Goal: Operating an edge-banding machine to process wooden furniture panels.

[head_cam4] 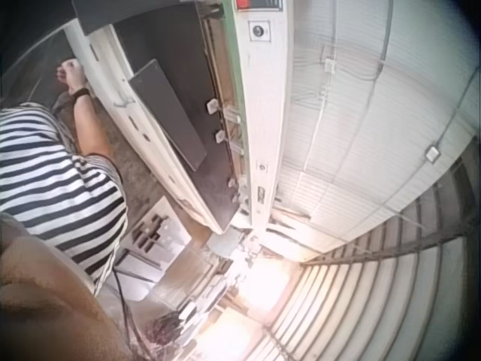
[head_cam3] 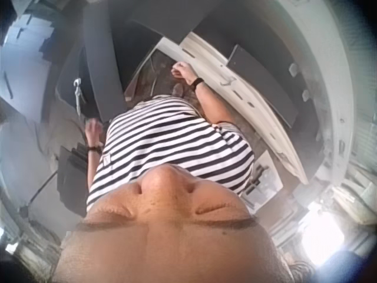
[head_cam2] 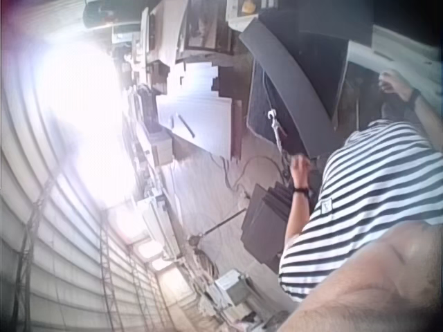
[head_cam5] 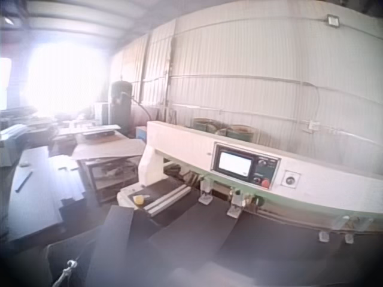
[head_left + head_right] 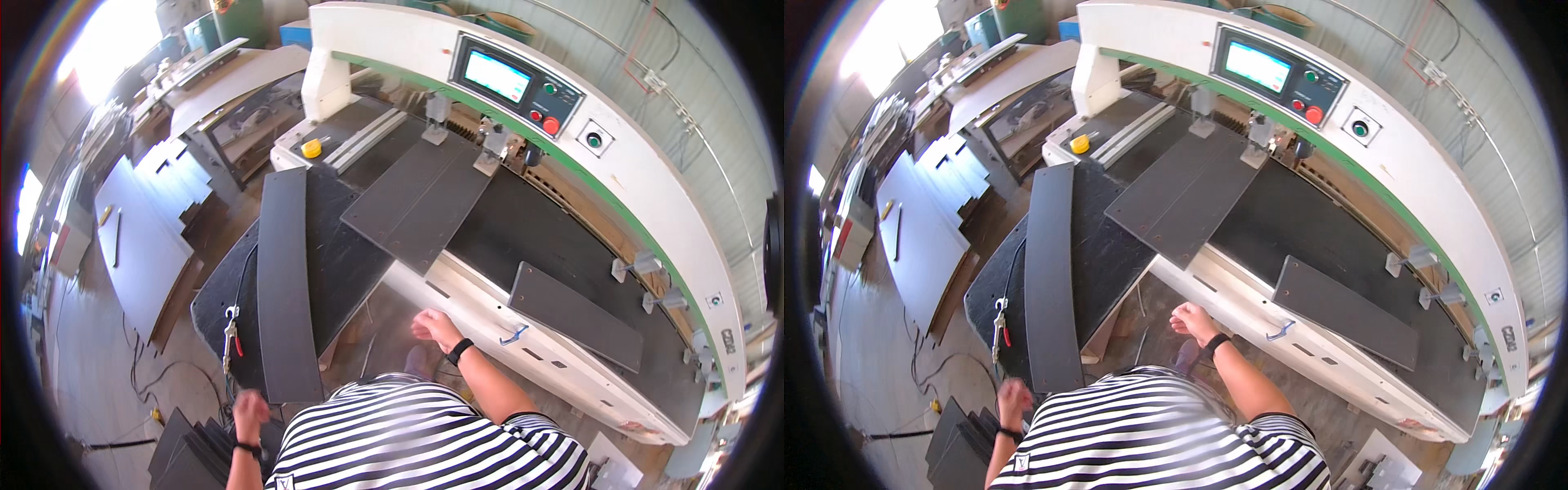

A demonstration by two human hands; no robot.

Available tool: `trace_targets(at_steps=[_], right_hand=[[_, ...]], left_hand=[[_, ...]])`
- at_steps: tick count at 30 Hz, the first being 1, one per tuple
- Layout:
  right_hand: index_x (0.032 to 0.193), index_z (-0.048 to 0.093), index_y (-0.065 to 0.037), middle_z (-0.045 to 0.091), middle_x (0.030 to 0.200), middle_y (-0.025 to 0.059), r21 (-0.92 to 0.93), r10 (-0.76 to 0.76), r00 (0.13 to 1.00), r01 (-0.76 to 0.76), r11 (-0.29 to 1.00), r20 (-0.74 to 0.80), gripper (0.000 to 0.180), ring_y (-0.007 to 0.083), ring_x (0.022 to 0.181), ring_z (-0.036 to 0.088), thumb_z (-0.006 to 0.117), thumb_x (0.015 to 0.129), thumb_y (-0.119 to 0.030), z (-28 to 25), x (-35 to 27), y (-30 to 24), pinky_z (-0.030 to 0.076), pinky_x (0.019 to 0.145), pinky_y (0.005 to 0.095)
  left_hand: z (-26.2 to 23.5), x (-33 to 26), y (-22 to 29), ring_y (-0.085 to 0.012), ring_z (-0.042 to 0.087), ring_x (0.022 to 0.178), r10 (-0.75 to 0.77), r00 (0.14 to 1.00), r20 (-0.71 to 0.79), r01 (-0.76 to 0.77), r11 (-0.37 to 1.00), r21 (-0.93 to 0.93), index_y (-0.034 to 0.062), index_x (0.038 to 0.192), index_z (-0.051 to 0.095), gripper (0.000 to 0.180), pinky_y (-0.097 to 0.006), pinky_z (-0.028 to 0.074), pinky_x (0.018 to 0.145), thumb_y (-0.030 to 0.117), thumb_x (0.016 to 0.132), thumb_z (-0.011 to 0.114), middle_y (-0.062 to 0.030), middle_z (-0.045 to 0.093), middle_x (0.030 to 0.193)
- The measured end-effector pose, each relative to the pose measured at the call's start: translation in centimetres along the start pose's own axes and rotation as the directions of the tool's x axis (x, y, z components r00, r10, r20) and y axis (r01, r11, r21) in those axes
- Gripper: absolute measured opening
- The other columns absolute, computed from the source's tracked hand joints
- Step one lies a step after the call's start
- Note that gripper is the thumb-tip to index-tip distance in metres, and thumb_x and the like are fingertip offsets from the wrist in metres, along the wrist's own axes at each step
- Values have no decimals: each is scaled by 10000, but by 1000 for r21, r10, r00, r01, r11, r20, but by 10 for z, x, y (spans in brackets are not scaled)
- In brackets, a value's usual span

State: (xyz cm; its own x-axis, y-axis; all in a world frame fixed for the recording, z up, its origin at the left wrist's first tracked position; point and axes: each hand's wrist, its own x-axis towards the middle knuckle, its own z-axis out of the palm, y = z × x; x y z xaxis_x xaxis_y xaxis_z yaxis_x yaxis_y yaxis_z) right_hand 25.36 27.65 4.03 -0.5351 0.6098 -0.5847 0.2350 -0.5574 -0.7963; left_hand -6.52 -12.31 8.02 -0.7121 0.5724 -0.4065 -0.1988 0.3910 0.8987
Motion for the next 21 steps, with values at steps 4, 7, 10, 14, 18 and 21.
trace_targets(at_steps=[4, 7, 10, 14, 18, 21], right_hand=[[953, 562, -55, 631, 884, 81, -36, 48, 998, -47, 998, 31, 182, 167, 783, 623, 535, 923, -233, 2, -6, 11, 522, 734, 316], [947, 563, -60, 632, 871, 75, -43, 59, 996, -56, 997, 60, 172, 153, 770, 622, 538, 923, -228, 4, -14, 13, 527, 723, 304], [942, 563, -61, 635, 867, 68, -42, 22, 1000, -22, 999, 10, 159, 136, 753, 620, 531, 928, -216, -19, -24, 22, 528, 701, 280], [935, 578, -48, 638, 827, 71, 40, 7, 996, -3, 999, -93, 160, 138, 695, 622, 548, 907, -203, -42, -40, 31, 528, 625, 268], [915, 573, -54, 642, 811, 63, 86, 23, 985, -8, 996, -172, 139, 130, 696, 624, 537, 914, -189, -53, -57, 36, 529, 623, 258], [912, 563, -56, 640, 808, 68, 110, 46, 985, -28, 994, -169, 132, 136, 700, 626, 530, 918, -184, -51, -57, 44, 530, 627, 264]], left_hand=[[-37, 120, -18, -311, 507, 1093, 638, 747, -186, -161, 445, 881, -32, 1245, 442, 589, -400, 405, 919, 389, 864, 597, -216, 532, 1161], [-40, 164, -14, -390, 321, 1290, 249, 906, -343, 182, 502, 846, -13, 1398, 238, 991, -464, 288, 1048, 621, 737, 613, -237, 375, 1363], [1, 177, 24, -386, 350, 1248, 41, 907, -418, 374, 373, 849, 101, 1397, 304, 895, -499, 371, 980, 608, 733, 627, -194, 363, 1342], [4, 171, 38, -348, 479, 1125, 136, 896, -424, 341, 402, 850, 70, 1187, 486, 708, -489, 450, 885, 527, 695, 711, -156, 491, 1182], [-4, 187, 29, -343, 510, 1107, 138, 881, -452, 343, 472, 812, 84, 1079, 527, 600, -499, 461, 870, 493, 688, 727, -145, 541, 1128], [-9, 189, 23, -341, 550, 1073, 109, 883, -456, 358, 472, 806, 84, 1065, 530, 526, -505, 467, 863, 434, 716, 711, -162, 553, 1142]])
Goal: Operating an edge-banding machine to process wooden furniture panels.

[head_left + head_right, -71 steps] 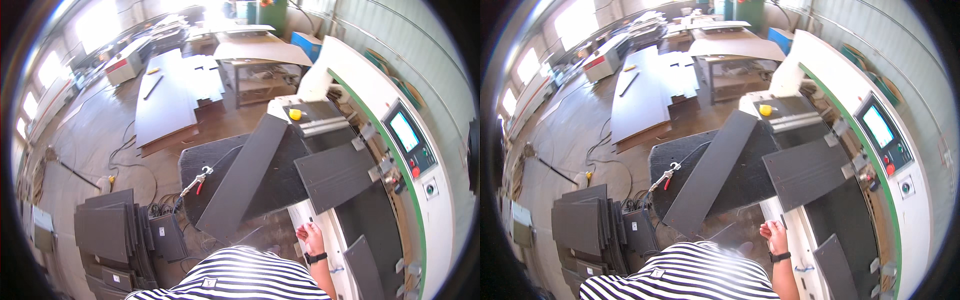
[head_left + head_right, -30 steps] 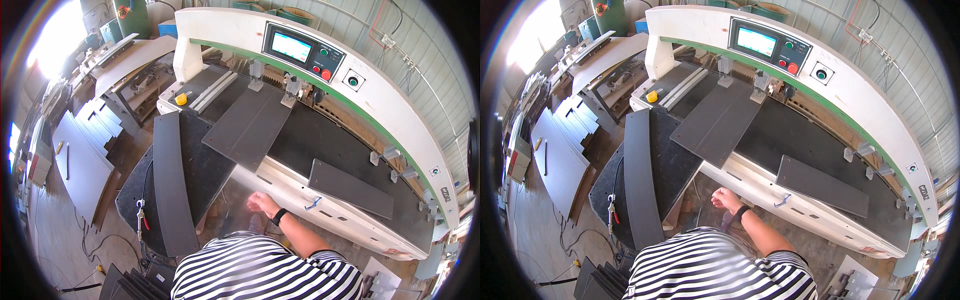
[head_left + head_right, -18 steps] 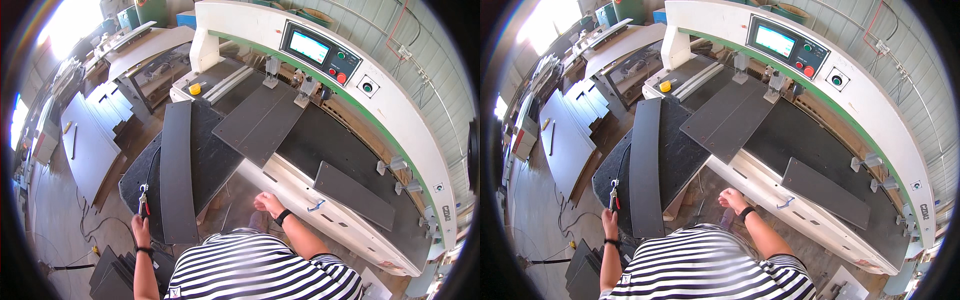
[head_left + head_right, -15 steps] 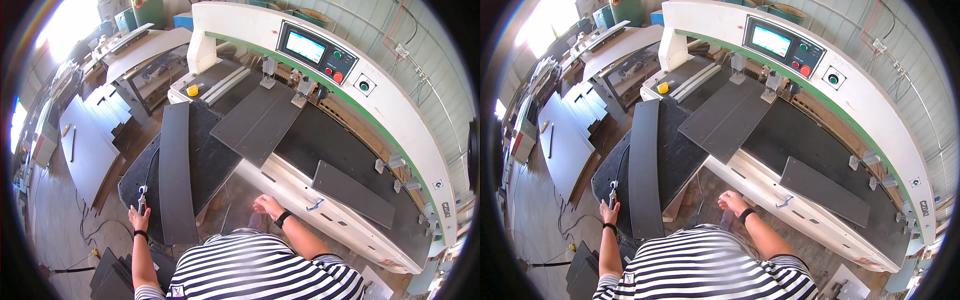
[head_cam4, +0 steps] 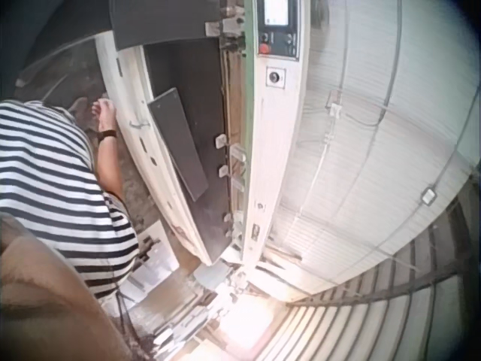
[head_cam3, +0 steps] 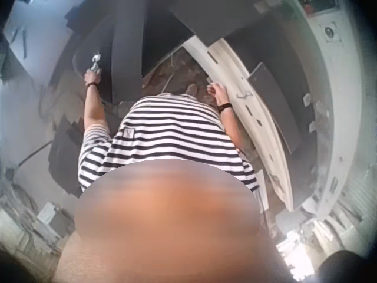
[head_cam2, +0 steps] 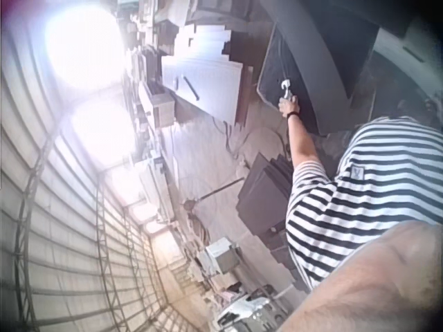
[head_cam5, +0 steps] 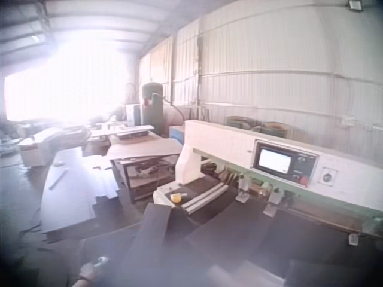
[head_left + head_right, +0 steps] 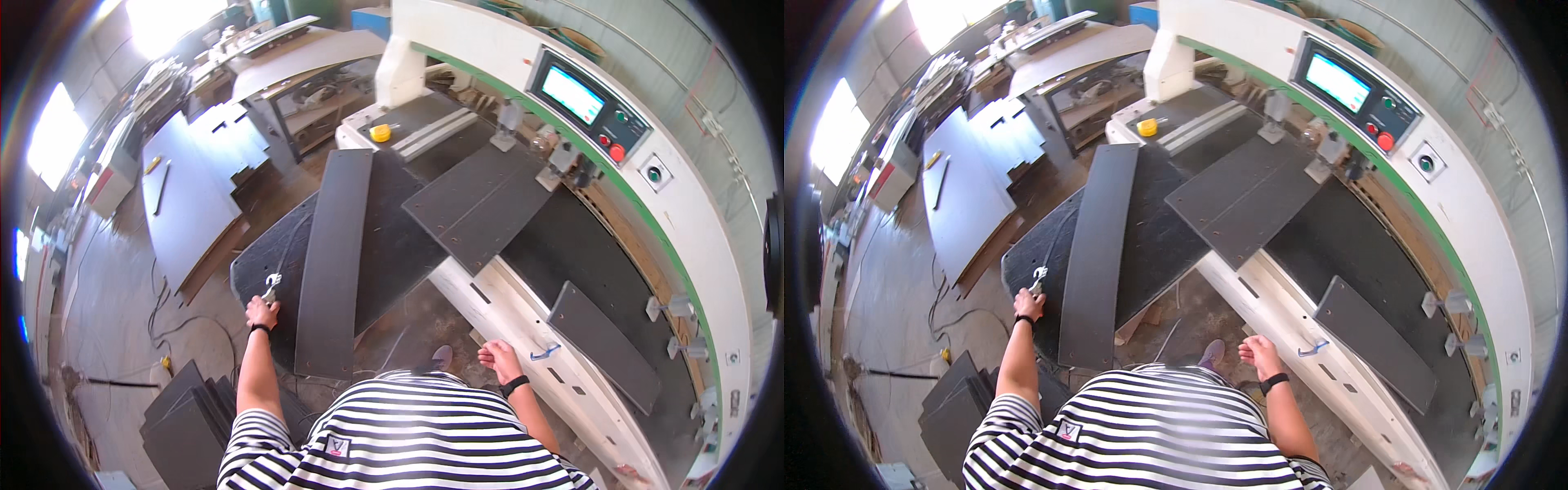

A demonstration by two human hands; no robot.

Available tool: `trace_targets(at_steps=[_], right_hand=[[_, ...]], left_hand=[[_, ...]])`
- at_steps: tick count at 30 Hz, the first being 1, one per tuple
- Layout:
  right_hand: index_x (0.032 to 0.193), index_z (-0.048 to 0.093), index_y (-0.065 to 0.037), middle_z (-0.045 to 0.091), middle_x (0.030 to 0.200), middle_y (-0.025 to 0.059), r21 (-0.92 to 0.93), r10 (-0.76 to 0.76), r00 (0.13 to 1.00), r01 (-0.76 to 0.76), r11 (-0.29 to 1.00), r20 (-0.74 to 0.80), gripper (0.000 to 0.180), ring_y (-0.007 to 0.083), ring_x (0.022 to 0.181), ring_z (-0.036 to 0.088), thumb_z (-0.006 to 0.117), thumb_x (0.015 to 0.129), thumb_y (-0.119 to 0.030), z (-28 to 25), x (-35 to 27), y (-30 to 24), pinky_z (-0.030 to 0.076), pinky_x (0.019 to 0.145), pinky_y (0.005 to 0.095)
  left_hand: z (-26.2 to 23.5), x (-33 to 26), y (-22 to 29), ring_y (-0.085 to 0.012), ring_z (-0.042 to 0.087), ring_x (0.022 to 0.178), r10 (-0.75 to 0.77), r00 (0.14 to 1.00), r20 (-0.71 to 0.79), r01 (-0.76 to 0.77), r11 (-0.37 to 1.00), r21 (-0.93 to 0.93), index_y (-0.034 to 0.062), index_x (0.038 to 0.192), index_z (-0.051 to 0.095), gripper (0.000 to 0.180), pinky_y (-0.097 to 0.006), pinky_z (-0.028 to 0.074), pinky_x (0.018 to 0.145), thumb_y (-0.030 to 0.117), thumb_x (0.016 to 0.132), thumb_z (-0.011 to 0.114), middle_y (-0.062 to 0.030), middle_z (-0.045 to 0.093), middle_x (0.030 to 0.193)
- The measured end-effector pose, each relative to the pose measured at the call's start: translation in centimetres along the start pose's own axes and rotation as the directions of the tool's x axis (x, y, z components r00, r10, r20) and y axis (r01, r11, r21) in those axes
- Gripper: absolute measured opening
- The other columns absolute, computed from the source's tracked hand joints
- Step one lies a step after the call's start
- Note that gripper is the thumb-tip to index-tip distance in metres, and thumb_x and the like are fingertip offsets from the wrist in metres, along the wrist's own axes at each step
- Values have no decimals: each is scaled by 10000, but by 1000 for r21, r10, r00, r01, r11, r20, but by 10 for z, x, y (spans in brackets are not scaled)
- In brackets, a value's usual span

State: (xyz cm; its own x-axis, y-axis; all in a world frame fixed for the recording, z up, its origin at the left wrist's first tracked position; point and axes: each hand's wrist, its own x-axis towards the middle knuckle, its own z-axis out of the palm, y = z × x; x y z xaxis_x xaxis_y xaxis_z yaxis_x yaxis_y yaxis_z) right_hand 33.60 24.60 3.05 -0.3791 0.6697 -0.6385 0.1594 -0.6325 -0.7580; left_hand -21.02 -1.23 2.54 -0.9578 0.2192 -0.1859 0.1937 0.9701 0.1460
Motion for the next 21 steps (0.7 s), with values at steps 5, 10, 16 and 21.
trace_targets(at_steps=[5, 10, 16, 21], right_hand=[[929, 558, -46, 631, 846, 79, -45, 29, 997, -26, 999, 74, 153, 154, 735, 620, 523, 928, -194, 21, 5, 3, 525, 673, 285], [907, 560, -62, 633, 818, 57, -94, 39, 997, -33, 995, 69, 150, 126, 698, 611, 544, 908, -211, 34, 14, 7, 518, 645, 269], [951, 561, -61, 632, 882, 69, -198, 42, 981, -4, 980, 190, 190, 144, 774, 619, 524, 931, -247, 79, 23, -2, 521, 706, 281], [972, 563, -49, 636, 903, 79, -218, 28, 975, 21, 976, 220, 206, 162, 802, 627, 524, 928, -247, 100, 21, -5, 522, 715, 296]], left_hand=[[-8, -1, -60, -401, 597, 823, 62, 993, -98, -102, 863, -495, -31, 1052, 358, 544, -454, 452, 722, 444, 859, 541, -250, 603, 860], [-84, -83, -18, -136, 479, 635, 443, 895, 56, -325, 732, -598, 47, 894, 320, 513, -296, 440, 549, 135, 665, 770, -34, 460, 715], [-102, -136, 13, -366, 625, 744, 663, 730, 164, -595, 736, -324, -16, 969, 394, 400, -417, 500, 655, 72, 669, 644, -217, 606, 768], [-89, -146, 20, -445, 600, 669, 692, 671, 266, -709, 704, -40, -44, 1052, 387, 338, -523, 476, 630, 55, 765, 533, -259, 601, 685]])
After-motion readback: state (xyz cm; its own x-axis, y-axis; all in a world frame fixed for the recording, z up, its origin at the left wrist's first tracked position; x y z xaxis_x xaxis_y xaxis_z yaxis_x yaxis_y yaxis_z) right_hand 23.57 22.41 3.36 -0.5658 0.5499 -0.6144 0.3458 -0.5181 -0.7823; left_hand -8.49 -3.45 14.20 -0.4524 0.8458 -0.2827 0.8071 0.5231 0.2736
